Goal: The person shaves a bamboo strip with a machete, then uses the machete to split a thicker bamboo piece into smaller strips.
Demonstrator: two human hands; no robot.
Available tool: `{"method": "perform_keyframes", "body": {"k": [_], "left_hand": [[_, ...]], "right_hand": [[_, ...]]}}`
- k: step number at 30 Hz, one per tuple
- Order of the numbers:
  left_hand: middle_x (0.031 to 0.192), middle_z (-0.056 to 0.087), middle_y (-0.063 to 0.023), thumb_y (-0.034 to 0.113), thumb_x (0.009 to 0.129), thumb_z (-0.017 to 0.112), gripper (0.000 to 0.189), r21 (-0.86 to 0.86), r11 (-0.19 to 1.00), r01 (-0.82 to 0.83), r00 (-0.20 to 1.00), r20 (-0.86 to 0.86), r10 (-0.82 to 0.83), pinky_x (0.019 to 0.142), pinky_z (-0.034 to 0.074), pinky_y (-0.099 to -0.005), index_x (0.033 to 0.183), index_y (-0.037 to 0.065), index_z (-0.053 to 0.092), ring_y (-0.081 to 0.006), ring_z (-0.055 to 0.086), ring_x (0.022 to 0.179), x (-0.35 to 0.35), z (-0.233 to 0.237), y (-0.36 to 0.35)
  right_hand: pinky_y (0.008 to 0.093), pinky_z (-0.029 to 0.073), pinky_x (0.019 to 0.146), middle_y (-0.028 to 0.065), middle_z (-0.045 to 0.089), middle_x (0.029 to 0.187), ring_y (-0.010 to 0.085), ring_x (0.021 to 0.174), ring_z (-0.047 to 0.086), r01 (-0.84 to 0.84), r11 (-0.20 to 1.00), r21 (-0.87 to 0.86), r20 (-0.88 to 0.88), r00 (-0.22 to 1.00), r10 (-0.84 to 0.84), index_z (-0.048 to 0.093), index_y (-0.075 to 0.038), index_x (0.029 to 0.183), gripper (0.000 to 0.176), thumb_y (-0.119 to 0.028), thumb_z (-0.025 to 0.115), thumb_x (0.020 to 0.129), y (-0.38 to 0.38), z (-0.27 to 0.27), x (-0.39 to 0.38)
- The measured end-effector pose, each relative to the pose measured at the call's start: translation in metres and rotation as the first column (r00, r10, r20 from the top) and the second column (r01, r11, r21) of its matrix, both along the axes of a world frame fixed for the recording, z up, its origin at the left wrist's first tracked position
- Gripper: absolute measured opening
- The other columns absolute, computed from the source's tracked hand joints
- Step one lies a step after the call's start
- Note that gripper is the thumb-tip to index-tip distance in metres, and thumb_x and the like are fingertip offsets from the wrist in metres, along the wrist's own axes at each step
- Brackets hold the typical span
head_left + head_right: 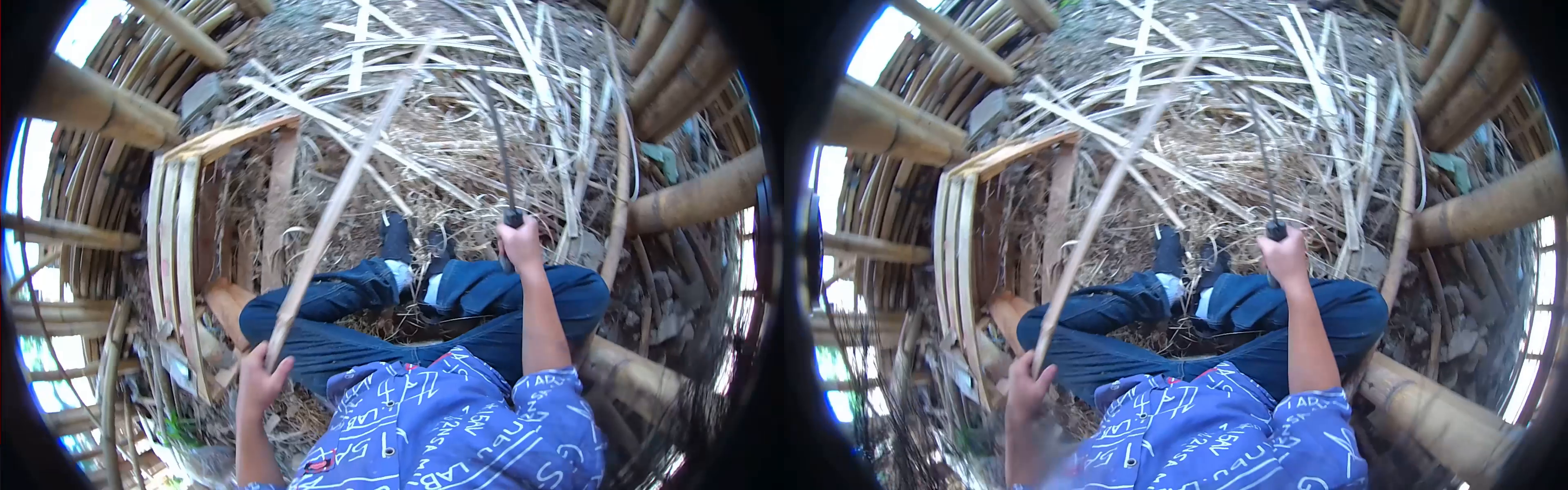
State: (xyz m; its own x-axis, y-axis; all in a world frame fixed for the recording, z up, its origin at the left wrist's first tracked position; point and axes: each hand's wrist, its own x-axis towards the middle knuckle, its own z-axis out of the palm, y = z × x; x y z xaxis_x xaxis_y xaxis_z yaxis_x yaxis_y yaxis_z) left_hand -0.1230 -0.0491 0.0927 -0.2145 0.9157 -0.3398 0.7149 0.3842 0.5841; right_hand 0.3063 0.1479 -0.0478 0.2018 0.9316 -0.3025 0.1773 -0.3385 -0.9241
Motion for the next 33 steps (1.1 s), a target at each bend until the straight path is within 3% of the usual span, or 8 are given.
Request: {"method": "perform_keyframes", "body": {"k": [2,5,7,11,17,19,27,33], "left_hand": [[0.058,0.048,-0.0044,0.030,0.081,0.075,0.037,-0.270,0.956,-0.111,0.978,0.139,0.153,0.050,0.038,-0.0311,0.078,-0.001,0.054,-0.0106,0.043,0.055,0.015,-0.010,0.007],[0.061,0.049,-0.0005,0.028,0.084,0.072,0.031,-0.206,0.977,0.051,0.953,0.301,0.014,0.046,0.035,-0.0280,0.081,0.002,0.056,-0.0085,0.043,0.051,0.013,-0.069,-0.009],[0.062,0.045,0.0057,0.026,0.088,0.070,0.024,-0.480,0.873,0.080,0.643,0.694,0.323,0.041,0.028,-0.0227,0.086,0.007,0.055,-0.0037,0.038,0.047,0.031,-0.082,-0.003],[0.064,0.038,0.0086,0.024,0.088,0.070,0.029,-0.580,0.711,0.397,0.248,0.814,0.525,0.040,0.020,-0.0189,0.097,0.010,0.047,0.0001,0.031,0.047,0.036,-0.115,-0.005],[0.064,0.038,0.0076,0.024,0.091,0.067,0.024,-0.679,0.634,0.370,0.398,0.733,0.553,0.039,0.020,-0.0192,0.093,0.012,0.046,-0.0006,0.030,0.046,0.051,-0.118,0.010],[0.060,0.037,0.0080,0.026,0.092,0.068,0.026,-0.705,0.633,0.320,0.525,0.688,0.501,0.037,0.019,-0.0201,0.087,0.015,0.045,-0.0007,0.029,0.043,0.057,-0.117,0.011],[0.059,0.036,0.0085,0.022,0.090,0.070,0.033,-0.683,0.650,0.334,0.555,0.700,0.450,0.037,0.022,-0.0209,0.077,0.017,0.040,-0.0012,0.032,0.043,0.063,-0.126,0.006],[0.061,0.041,0.0010,0.013,0.081,0.073,0.036,-0.358,0.878,0.318,0.829,0.554,-0.074,0.055,0.038,-0.0318,0.070,0.008,0.040,-0.0095,0.038,0.062,0.077,-0.127,-0.001]], "right_hand": [[0.0262,0.037,0.039,0.0027,0.052,0.054,0.0105,0.040,0.047,-0.013,1.000,0.002,-0.180,0.984,0.013,0.054,-0.003,0.070,0.006,-0.002,0.056,0.076,-0.014,0.009,-0.020],[0.0266,0.038,0.040,0.0024,0.053,0.053,0.0109,0.040,0.050,-0.037,0.998,-0.057,-0.140,0.990,0.029,0.052,-0.003,0.064,0.011,-0.001,0.059,0.073,-0.036,0.014,-0.041],[0.0269,0.039,0.041,0.0017,0.054,0.054,0.0099,0.042,0.050,-0.170,0.980,-0.102,-0.168,0.974,0.152,0.054,-0.004,0.065,0.010,-0.002,0.060,0.072,-0.052,0.009,-0.049],[0.0285,0.042,0.053,-0.0006,0.056,0.058,0.0069,0.056,0.048,-0.426,0.893,-0.144,-0.119,0.904,0.412,0.058,0.000,0.068,0.007,-0.005,0.061,0.071,-0.078,0.013,-0.072],[0.0480,0.051,0.072,0.0238,0.065,0.075,0.0435,0.077,0.063,-0.674,0.708,-0.213,0.201,0.679,0.706,0.067,-0.003,0.080,0.023,-0.021,0.064,0.068,-0.101,0.001,-0.104],[0.0490,0.052,0.073,0.0240,0.065,0.075,0.0433,0.078,0.064,-0.693,0.680,-0.239,0.239,0.637,0.733,0.067,-0.002,0.080,0.024,-0.022,0.063,0.068,-0.102,0.001,-0.114],[0.0496,0.053,0.074,0.0226,0.066,0.075,0.0413,0.076,0.066,-0.765,0.573,-0.294,0.399,0.446,0.801,0.067,-0.003,0.083,0.025,-0.021,0.062,0.067,-0.091,0.003,-0.120],[0.0466,0.055,0.072,0.0188,0.069,0.076,0.0371,0.074,0.068,-0.761,0.534,-0.369,0.571,0.268,0.776,0.069,-0.006,0.081,0.022,-0.021,0.065,0.065,-0.079,-0.005,-0.109]]}}
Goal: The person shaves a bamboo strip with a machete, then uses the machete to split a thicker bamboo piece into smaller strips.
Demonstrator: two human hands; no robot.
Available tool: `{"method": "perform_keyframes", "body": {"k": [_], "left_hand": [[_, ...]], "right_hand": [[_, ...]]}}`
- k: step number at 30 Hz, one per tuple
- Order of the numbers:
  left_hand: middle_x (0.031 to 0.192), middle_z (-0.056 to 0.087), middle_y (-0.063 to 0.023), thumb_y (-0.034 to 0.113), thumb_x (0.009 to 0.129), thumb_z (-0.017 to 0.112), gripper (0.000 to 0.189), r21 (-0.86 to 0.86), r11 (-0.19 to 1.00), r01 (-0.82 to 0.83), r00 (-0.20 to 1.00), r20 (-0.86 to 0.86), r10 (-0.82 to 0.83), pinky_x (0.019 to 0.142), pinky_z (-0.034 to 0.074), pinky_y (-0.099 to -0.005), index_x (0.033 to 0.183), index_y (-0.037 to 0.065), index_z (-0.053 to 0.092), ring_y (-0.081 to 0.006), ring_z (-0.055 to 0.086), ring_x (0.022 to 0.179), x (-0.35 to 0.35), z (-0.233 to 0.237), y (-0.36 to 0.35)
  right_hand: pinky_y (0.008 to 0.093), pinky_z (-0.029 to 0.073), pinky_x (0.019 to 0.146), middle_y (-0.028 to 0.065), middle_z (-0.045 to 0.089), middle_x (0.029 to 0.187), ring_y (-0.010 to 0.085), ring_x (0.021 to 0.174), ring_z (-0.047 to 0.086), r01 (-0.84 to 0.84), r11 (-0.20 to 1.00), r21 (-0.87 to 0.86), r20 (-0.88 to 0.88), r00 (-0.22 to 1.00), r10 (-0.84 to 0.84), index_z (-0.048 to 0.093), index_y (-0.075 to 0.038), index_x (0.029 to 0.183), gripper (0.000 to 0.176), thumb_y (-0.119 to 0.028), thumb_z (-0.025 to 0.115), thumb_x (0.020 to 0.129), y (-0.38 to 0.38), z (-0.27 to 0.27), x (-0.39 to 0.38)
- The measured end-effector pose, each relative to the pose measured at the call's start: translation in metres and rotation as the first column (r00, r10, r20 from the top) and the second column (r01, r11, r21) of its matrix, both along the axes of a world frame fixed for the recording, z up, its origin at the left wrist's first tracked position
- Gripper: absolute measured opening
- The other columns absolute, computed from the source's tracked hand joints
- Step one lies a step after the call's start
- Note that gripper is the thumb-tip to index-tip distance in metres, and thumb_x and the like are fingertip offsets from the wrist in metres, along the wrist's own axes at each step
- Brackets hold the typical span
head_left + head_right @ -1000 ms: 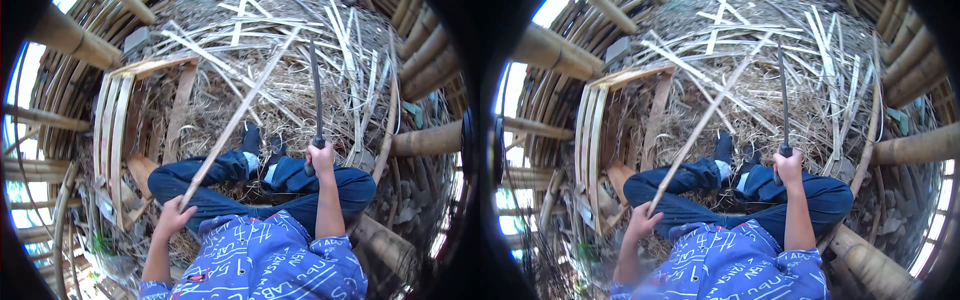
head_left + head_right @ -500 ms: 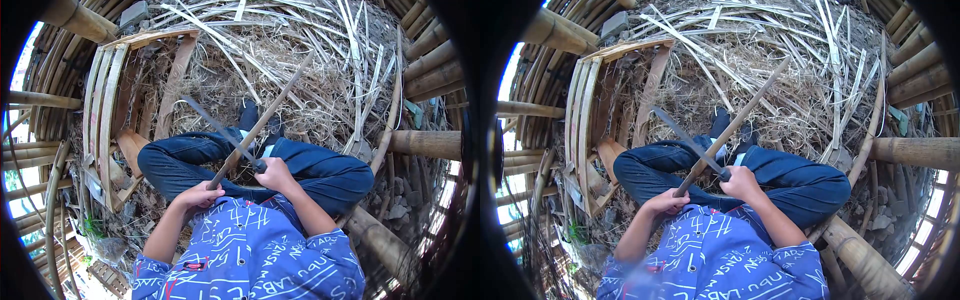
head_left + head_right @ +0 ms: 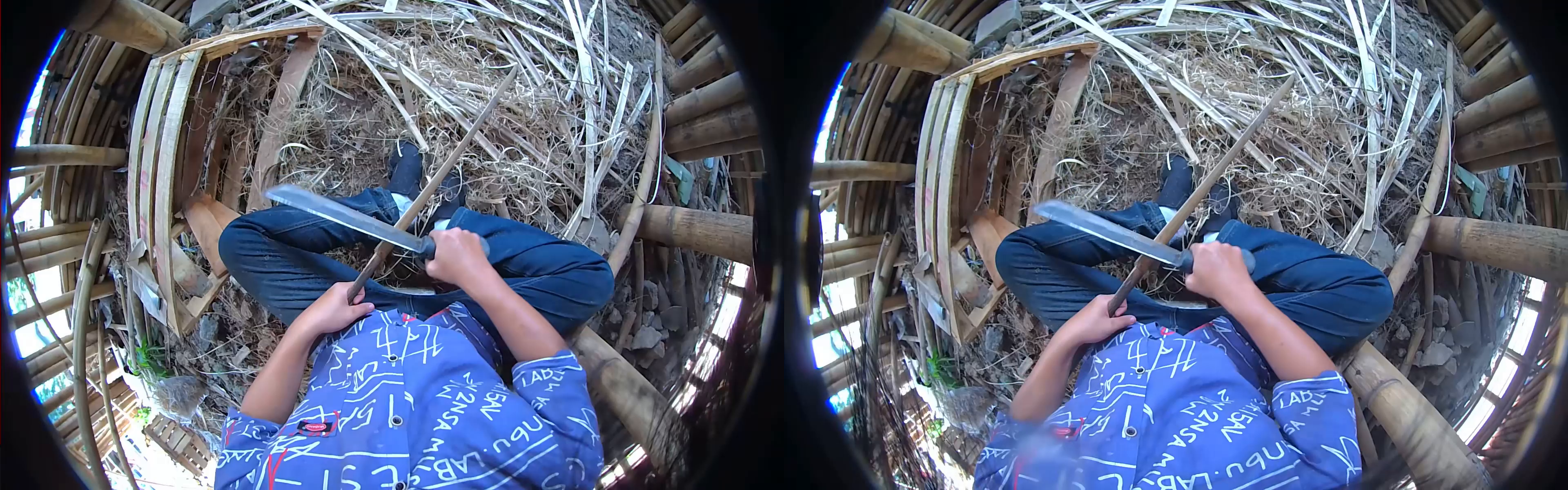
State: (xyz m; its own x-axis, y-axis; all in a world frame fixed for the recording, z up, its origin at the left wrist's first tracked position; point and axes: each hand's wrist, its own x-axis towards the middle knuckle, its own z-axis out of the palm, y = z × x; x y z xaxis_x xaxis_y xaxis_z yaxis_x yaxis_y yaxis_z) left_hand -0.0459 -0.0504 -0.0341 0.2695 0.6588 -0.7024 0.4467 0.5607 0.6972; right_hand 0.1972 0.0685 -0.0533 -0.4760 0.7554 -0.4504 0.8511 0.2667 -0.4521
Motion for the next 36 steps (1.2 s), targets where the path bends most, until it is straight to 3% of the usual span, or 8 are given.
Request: {"method": "perform_keyframes", "body": {"k": [6,13,18,20,23,27,31,36], "left_hand": [[0.060,0.044,-0.0070,0.014,0.080,0.073,0.036,0.010,1.000,-0.009,0.992,-0.127,0.010,0.055,0.040,-0.0339,0.071,0.005,0.040,-0.0123,0.042,0.063,0.014,0.016,-0.001],[0.059,0.046,-0.0088,0.015,0.081,0.073,0.036,0.042,0.999,0.000,0.990,-0.144,0.006,0.054,0.040,-0.0350,0.071,0.004,0.040,-0.0136,0.042,0.061,0.014,0.015,-0.005],[0.061,0.047,-0.0101,0.014,0.082,0.071,0.033,0.003,0.999,-0.036,0.993,-0.110,0.036,0.055,0.039,-0.0353,0.073,0.003,0.042,-0.0141,0.042,0.061,0.009,0.018,-0.020],[0.061,0.047,-0.0097,0.014,0.082,0.071,0.032,0.030,0.999,-0.019,0.988,-0.151,0.024,0.055,0.039,-0.0350,0.073,0.003,0.042,-0.0138,0.042,0.061,0.010,0.021,-0.025],[0.061,0.047,-0.0098,0.014,0.083,0.070,0.032,0.035,0.999,-0.002,0.978,-0.208,0.009,0.055,0.039,-0.0352,0.074,0.002,0.043,-0.0152,0.042,0.060,0.014,0.023,-0.021],[0.062,0.047,-0.0120,0.015,0.082,0.071,0.033,-0.026,0.999,-0.024,0.979,-0.201,0.019,0.056,0.040,-0.0370,0.074,0.001,0.042,-0.0194,0.044,0.059,0.017,0.021,-0.008],[0.062,0.048,-0.0122,0.015,0.080,0.072,0.033,0.051,0.998,0.030,0.967,-0.253,-0.016,0.056,0.041,-0.0365,0.075,0.001,0.042,-0.0197,0.045,0.059,0.017,0.020,-0.011],[0.064,0.051,-0.0148,0.015,0.080,0.071,0.031,0.048,0.999,-0.009,0.957,-0.289,0.022,0.058,0.042,-0.0374,0.077,0.000,0.044,-0.0234,0.047,0.059,0.017,0.033,-0.014]], "right_hand": [[0.0463,0.055,0.070,0.0185,0.069,0.079,0.0359,0.077,0.068,-0.043,0.999,0.001,0.073,0.996,0.042,0.068,-0.006,0.080,0.023,-0.020,0.067,0.063,0.012,0.003,0.013],[0.0457,0.055,0.072,0.0192,0.069,0.080,0.0362,0.078,0.069,-0.025,0.999,0.034,0.136,0.991,0.020,0.069,-0.005,0.081,0.023,-0.020,0.068,0.063,0.021,-0.002,0.028],[0.0447,0.055,0.082,0.0218,0.070,0.091,0.0381,0.088,0.069,0.254,0.959,0.123,0.330,0.901,-0.281,0.071,-0.004,0.087,0.026,-0.020,0.066,0.067,0.061,-0.013,0.071],[0.0471,0.055,0.079,0.0238,0.069,0.089,0.0382,0.086,0.068,0.384,0.909,0.164,0.291,0.861,-0.416,0.071,-0.003,0.086,0.024,-0.019,0.063,0.070,0.085,-0.020,0.107],[0.0478,0.054,0.078,0.0253,0.068,0.084,0.0385,0.085,0.068,0.298,0.914,0.276,0.288,0.881,-0.375,0.069,0.001,0.083,0.023,-0.015,0.061,0.069,0.093,-0.024,0.118],[0.0477,0.055,0.081,0.0239,0.069,0.086,0.0415,0.084,0.067,0.268,0.963,0.033,0.197,0.943,-0.269,0.069,-0.002,0.087,0.026,-0.016,0.061,0.067,0.064,-0.002,0.074],[0.0487,0.054,0.075,0.0216,0.069,0.080,0.0388,0.079,0.068,-0.023,1.000,-0.021,0.052,0.998,0.024,0.068,-0.006,0.082,0.023,-0.022,0.066,0.066,0.019,0.000,0.027],[0.0455,0.055,0.071,0.0199,0.068,0.077,0.0363,0.076,0.069,-0.014,0.997,0.078,0.033,0.999,0.011,0.069,-0.006,0.078,0.022,-0.024,0.068,0.066,0.031,-0.013,0.031]]}}
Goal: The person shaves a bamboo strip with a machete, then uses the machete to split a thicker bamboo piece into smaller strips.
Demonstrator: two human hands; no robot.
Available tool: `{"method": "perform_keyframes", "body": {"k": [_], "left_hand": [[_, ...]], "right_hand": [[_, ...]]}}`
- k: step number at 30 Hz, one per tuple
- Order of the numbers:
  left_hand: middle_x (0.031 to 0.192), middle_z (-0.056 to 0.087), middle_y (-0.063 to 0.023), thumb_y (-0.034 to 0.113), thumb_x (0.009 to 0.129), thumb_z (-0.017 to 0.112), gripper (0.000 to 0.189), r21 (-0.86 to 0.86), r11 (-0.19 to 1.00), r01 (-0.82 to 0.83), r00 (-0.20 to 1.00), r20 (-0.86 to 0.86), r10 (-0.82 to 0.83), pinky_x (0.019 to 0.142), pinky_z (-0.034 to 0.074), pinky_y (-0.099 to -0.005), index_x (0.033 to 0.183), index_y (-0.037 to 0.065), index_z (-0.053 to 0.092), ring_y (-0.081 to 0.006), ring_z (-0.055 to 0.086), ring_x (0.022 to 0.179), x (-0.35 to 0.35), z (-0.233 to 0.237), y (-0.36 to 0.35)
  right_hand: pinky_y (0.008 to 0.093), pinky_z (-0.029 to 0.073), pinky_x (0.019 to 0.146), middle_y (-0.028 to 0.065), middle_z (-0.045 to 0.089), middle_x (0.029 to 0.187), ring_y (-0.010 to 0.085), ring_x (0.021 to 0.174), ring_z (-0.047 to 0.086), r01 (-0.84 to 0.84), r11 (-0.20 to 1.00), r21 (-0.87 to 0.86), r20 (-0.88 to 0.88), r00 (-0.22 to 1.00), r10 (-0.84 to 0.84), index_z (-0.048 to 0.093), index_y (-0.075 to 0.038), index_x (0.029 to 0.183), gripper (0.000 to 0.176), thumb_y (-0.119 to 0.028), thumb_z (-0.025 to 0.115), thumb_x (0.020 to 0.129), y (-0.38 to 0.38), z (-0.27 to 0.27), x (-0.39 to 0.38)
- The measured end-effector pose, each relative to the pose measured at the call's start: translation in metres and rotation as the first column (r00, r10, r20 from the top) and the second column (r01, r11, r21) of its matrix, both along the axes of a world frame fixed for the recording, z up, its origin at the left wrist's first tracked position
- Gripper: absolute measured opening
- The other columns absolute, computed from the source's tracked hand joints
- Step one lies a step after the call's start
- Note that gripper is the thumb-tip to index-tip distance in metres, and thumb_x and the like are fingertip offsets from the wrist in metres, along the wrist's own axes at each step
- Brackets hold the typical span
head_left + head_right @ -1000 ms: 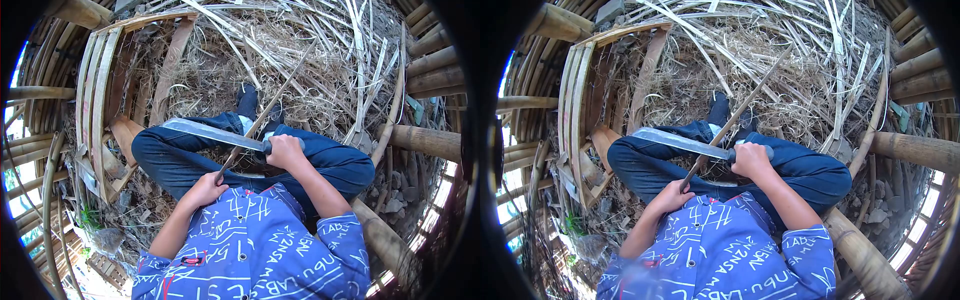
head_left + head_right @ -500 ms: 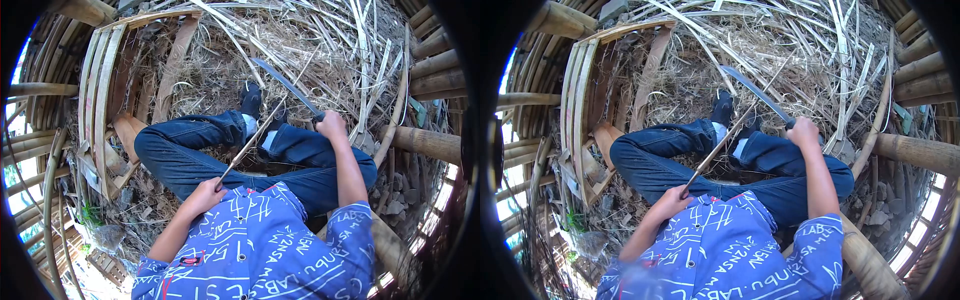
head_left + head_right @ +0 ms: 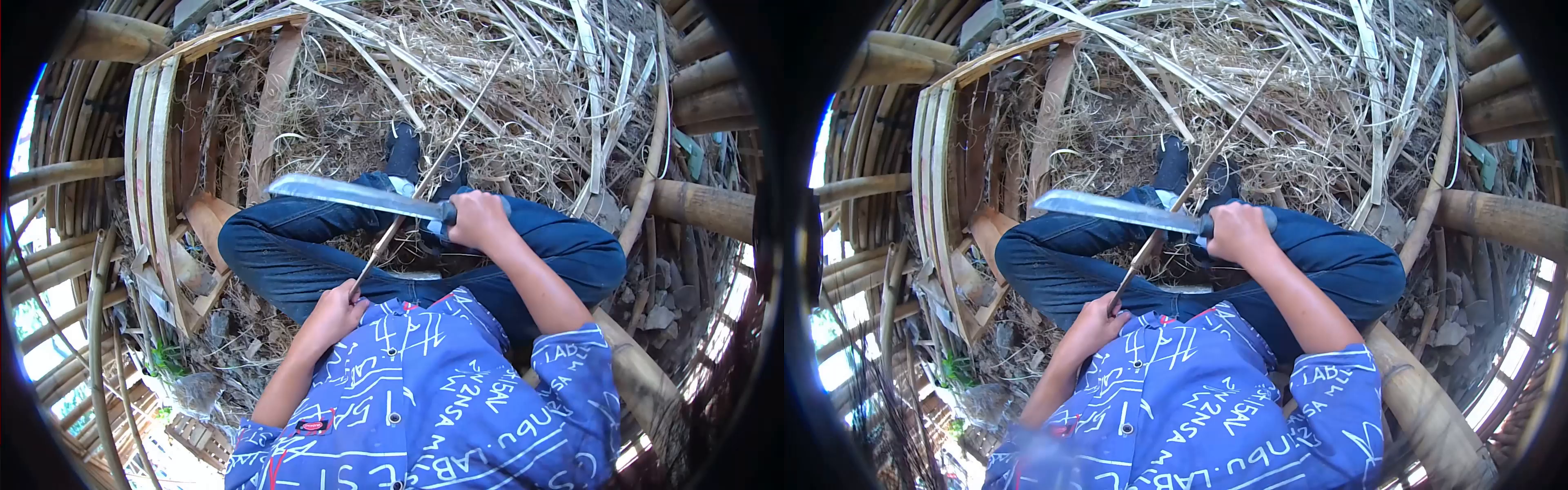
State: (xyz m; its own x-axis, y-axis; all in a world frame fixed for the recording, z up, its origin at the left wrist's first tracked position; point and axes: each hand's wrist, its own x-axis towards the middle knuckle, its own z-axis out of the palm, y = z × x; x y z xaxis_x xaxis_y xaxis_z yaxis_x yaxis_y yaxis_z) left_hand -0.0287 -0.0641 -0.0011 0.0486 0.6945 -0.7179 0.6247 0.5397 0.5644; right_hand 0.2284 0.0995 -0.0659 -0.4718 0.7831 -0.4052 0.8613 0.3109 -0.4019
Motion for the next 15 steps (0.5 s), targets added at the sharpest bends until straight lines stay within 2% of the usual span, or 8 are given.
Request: {"method": "perform_keyframes", "body": {"k": [3,7,8,9,11,12,13,15], "left_hand": [[0.065,0.053,-0.0160,0.014,0.081,0.070,0.029,-0.008,1.000,-0.011,1.000,-0.007,0.011,0.058,0.043,-0.0381,0.079,-0.001,0.046,-0.0262,0.049,0.059,0.001,0.007,-0.003],[0.068,0.056,-0.0171,0.013,0.083,0.069,0.025,-0.022,1.000,0.013,1.000,-0.001,-0.013,0.058,0.043,-0.0386,0.082,-0.001,0.048,-0.0294,0.051,0.060,-0.004,0.018,-0.013],[0.066,0.057,-0.0194,0.013,0.084,0.069,0.024,0.024,0.999,0.042,0.999,0.016,-0.043,0.059,0.045,-0.0430,0.084,-0.002,0.050,-0.0363,0.056,0.060,-0.005,0.014,-0.014],[0.066,0.057,-0.0194,0.013,0.084,0.069,0.024,0.026,0.999,0.043,0.999,0.015,-0.043,0.059,0.045,-0.0430,0.084,-0.002,0.050,-0.0363,0.056,0.060,-0.007,0.009,-0.014],[0.063,0.052,-0.0149,0.014,0.084,0.070,0.026,-0.036,0.999,0.031,0.998,0.060,-0.029,0.057,0.043,-0.0390,0.082,-0.001,0.049,-0.0255,0.049,0.055,-0.011,0.002,-0.014],[0.063,0.052,-0.0149,0.014,0.084,0.070,0.026,-0.040,0.998,0.041,0.997,0.063,-0.038,0.057,0.043,-0.0390,0.082,-0.001,0.049,-0.0255,0.049,0.055,-0.010,0.002,-0.011],[0.062,0.050,-0.0129,0.014,0.084,0.070,0.027,-0.034,0.999,0.029,0.998,0.056,-0.027,0.056,0.042,-0.0371,0.082,-0.001,0.048,-0.0219,0.045,0.056,-0.008,0.003,-0.008],[0.061,0.048,-0.0109,0.015,0.084,0.071,0.028,-0.036,0.999,0.021,0.999,0.051,-0.019,0.055,0.041,-0.0352,0.081,-0.001,0.048,-0.0182,0.041,0.056,-0.006,-0.001,-0.008]], "right_hand": [[0.0452,0.056,0.077,0.0211,0.070,0.086,0.0361,0.083,0.069,0.145,0.989,0.026,0.184,0.972,-0.147,0.070,-0.004,0.082,0.025,-0.024,0.066,0.068,0.031,-0.018,0.028],[0.0489,0.054,0.080,0.0251,0.068,0.087,0.0405,0.086,0.067,0.408,0.899,0.160,0.215,0.874,-0.435,0.068,-0.001,0.086,0.024,-0.016,0.061,0.069,0.072,-0.025,0.084],[0.0489,0.054,0.080,0.0251,0.068,0.087,0.0405,0.086,0.067,0.411,0.898,0.160,0.212,0.874,-0.437,0.068,-0.001,0.086,0.024,-0.016,0.061,0.069,0.072,-0.029,0.085],[0.0476,0.054,0.081,0.0238,0.069,0.089,0.0391,0.087,0.068,0.364,0.915,0.176,0.218,0.892,-0.396,0.068,-0.001,0.088,0.025,-0.017,0.060,0.071,0.073,-0.026,0.082],[0.0466,0.054,0.082,0.0228,0.069,0.091,0.0381,0.089,0.068,0.352,0.931,0.095,0.183,0.913,-0.364,0.068,-0.001,0.091,0.027,-0.017,0.059,0.072,0.068,-0.021,0.074],[0.0462,0.054,0.083,0.0231,0.069,0.089,0.0382,0.088,0.068,0.337,0.936,0.103,0.123,0.929,-0.348,0.069,-0.001,0.091,0.028,-0.017,0.059,0.071,0.057,-0.034,0.070],[0.0469,0.054,0.083,0.0231,0.069,0.088,0.0383,0.087,0.068,0.357,0.934,-0.032,0.136,0.927,-0.349,0.071,-0.004,0.091,0.027,-0.017,0.059,0.070,0.049,-0.007,0.049],[0.0478,0.054,0.081,0.0223,0.069,0.087,0.0392,0.085,0.068,0.218,0.972,-0.086,0.044,0.976,-0.215,0.072,-0.009,0.089,0.026,-0.019,0.062,0.068,0.022,-0.007,0.030]]}}
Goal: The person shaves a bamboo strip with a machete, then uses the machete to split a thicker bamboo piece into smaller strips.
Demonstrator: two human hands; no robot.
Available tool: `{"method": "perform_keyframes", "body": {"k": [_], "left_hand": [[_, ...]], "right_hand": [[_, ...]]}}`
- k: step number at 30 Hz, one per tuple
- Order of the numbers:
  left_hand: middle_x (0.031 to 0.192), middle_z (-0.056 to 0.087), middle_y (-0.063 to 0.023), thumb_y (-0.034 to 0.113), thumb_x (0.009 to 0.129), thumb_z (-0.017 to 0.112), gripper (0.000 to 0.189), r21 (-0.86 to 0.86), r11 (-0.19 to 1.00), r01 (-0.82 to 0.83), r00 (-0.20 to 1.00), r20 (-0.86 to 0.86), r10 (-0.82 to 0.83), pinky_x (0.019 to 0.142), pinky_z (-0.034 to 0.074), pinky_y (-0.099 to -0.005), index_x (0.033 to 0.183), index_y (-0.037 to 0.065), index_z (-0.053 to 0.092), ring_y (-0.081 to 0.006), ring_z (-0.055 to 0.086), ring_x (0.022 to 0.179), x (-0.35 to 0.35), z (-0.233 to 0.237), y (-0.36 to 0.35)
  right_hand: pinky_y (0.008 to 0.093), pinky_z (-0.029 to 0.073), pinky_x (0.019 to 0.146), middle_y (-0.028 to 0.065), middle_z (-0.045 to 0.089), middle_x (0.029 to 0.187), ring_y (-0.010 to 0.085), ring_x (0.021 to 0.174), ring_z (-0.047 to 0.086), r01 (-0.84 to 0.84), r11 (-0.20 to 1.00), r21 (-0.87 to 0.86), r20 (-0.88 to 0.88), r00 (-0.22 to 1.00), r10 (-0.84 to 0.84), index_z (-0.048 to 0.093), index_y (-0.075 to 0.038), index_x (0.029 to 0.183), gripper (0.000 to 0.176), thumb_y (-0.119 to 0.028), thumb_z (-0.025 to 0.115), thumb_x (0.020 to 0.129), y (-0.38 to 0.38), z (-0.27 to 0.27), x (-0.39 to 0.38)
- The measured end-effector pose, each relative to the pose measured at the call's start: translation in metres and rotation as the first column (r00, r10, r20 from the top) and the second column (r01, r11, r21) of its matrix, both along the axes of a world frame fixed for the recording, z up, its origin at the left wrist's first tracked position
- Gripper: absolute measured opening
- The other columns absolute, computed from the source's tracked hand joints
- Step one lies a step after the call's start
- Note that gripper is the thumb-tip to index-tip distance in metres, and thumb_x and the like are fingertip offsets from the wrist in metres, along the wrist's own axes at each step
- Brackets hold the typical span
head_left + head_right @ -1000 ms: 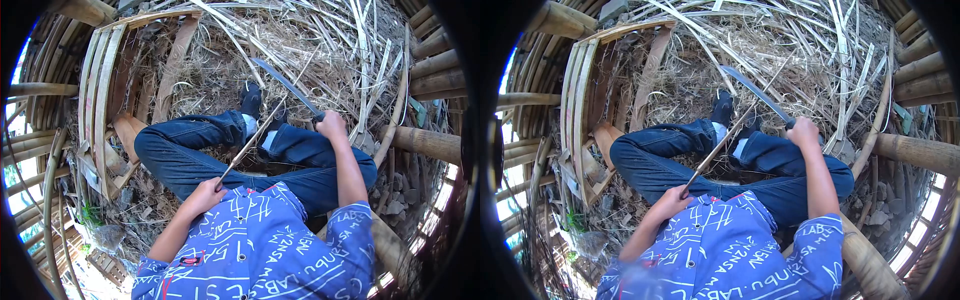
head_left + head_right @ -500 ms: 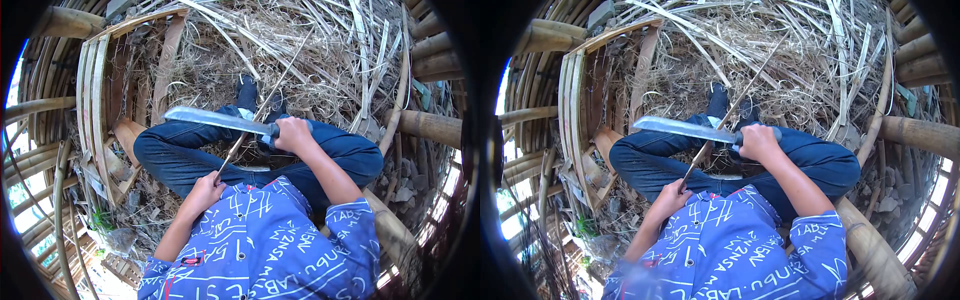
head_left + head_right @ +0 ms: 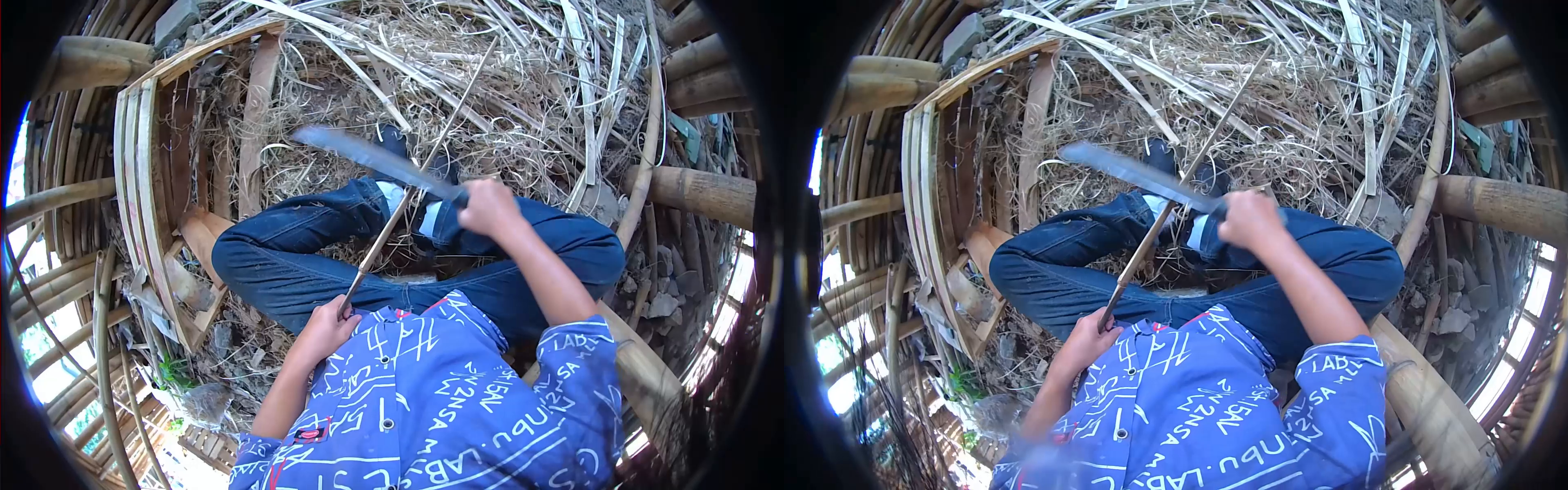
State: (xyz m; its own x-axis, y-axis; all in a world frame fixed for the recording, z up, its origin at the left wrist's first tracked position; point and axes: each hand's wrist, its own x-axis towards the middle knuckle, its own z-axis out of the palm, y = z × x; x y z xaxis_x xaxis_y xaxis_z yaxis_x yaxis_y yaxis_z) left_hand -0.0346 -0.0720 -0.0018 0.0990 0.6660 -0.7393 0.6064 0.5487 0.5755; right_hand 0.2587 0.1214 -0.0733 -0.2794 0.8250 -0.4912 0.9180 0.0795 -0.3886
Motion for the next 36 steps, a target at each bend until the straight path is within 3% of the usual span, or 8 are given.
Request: {"method": "perform_keyframes", "body": {"k": [4,10,15,16,20,26,30,36], "left_hand": [[0.060,0.048,-0.0103,0.015,0.085,0.071,0.028,0.003,1.000,-0.029,0.999,-0.019,0.029,0.053,0.040,-0.0343,0.082,0.000,0.048,-0.0172,0.042,0.055,-0.004,-0.004,-0.008],[0.060,0.049,-0.0111,0.013,0.086,0.070,0.025,-0.030,0.998,-0.052,0.998,-0.039,0.051,0.052,0.040,-0.0338,0.083,0.000,0.049,-0.0167,0.042,0.054,-0.005,-0.004,0.000],[0.058,0.048,-0.0081,0.013,0.087,0.068,0.024,-0.080,0.996,-0.031,0.993,-0.115,0.022,0.050,0.037,-0.0320,0.082,0.000,0.049,-0.0124,0.039,0.054,-0.018,0.017,-0.016],[0.058,0.048,-0.0081,0.013,0.087,0.068,0.024,-0.092,0.995,-0.029,0.993,-0.120,0.018,0.050,0.037,-0.0320,0.082,0.000,0.049,-0.0124,0.039,0.054,-0.021,0.016,-0.020],[0.056,0.044,-0.0060,0.014,0.087,0.068,0.025,-0.109,0.988,-0.110,0.993,-0.047,0.106,0.048,0.034,-0.0309,0.081,0.001,0.048,-0.0118,0.037,0.052,-0.025,0.003,-0.020],[0.058,0.045,-0.0048,0.013,0.087,0.068,0.022,-0.113,0.991,-0.069,0.996,-0.070,0.061,0.048,0.033,-0.0295,0.083,0.001,0.050,-0.0102,0.038,0.053,-0.032,0.004,-0.023],[0.060,0.048,-0.0053,0.011,0.086,0.068,0.019,-0.141,0.986,-0.088,0.996,-0.041,0.083,0.051,0.038,-0.0293,0.087,0.001,0.052,-0.0101,0.041,0.054,-0.043,0.007,-0.035],[0.059,0.049,-0.0053,0.010,0.083,0.071,0.021,-0.097,0.995,-0.028,0.995,-0.101,0.018,0.049,0.038,-0.0298,0.085,0.001,0.053,-0.0098,0.043,0.053,-0.050,0.006,-0.041]], "right_hand": [[0.0456,0.055,0.075,0.0171,0.070,0.082,0.0345,0.081,0.069,-0.156,0.987,0.049,0.040,0.987,0.154,0.069,-0.008,0.083,0.025,-0.023,0.069,0.063,-0.005,-0.024,-0.004],[0.0447,0.055,0.073,0.0170,0.070,0.081,0.0349,0.080,0.069,-0.188,0.978,0.095,0.039,0.982,0.185,0.069,-0.007,0.082,0.025,-0.022,0.069,0.062,0.022,-0.033,0.005],[0.0450,0.056,0.077,0.0215,0.070,0.090,0.0357,0.086,0.070,0.250,0.966,0.061,0.170,0.951,-0.257,0.071,-0.003,0.087,0.025,-0.018,0.064,0.068,0.070,-0.050,0.053],[0.0442,0.056,0.077,0.0201,0.070,0.089,0.0351,0.085,0.070,0.136,0.977,0.166,0.224,0.959,-0.172,0.070,-0.003,0.086,0.024,-0.018,0.064,0.068,0.076,-0.052,0.058],[0.0445,0.056,0.077,0.0206,0.070,0.084,0.0354,0.082,0.070,0.046,0.983,0.177,0.152,0.986,-0.073,0.070,-0.004,0.083,0.023,-0.016,0.063,0.065,0.075,-0.033,0.034],[0.0447,0.056,0.073,0.0171,0.070,0.079,0.0342,0.078,0.070,-0.231,0.971,0.064,0.029,0.973,0.229,0.068,-0.008,0.085,0.025,-0.021,0.066,0.063,0.034,-0.037,0.000],[0.0430,0.056,0.075,0.0176,0.071,0.086,0.0329,0.084,0.070,0.070,0.985,0.161,0.153,0.984,-0.095,0.070,-0.006,0.087,0.024,-0.018,0.064,0.067,0.076,-0.059,0.033],[0.0421,0.057,0.074,0.0174,0.071,0.083,0.0318,0.080,0.071,-0.004,0.971,0.238,0.194,0.980,-0.043,0.070,-0.005,0.085,0.022,-0.019,0.067,0.067,0.103,-0.059,0.043]]}}
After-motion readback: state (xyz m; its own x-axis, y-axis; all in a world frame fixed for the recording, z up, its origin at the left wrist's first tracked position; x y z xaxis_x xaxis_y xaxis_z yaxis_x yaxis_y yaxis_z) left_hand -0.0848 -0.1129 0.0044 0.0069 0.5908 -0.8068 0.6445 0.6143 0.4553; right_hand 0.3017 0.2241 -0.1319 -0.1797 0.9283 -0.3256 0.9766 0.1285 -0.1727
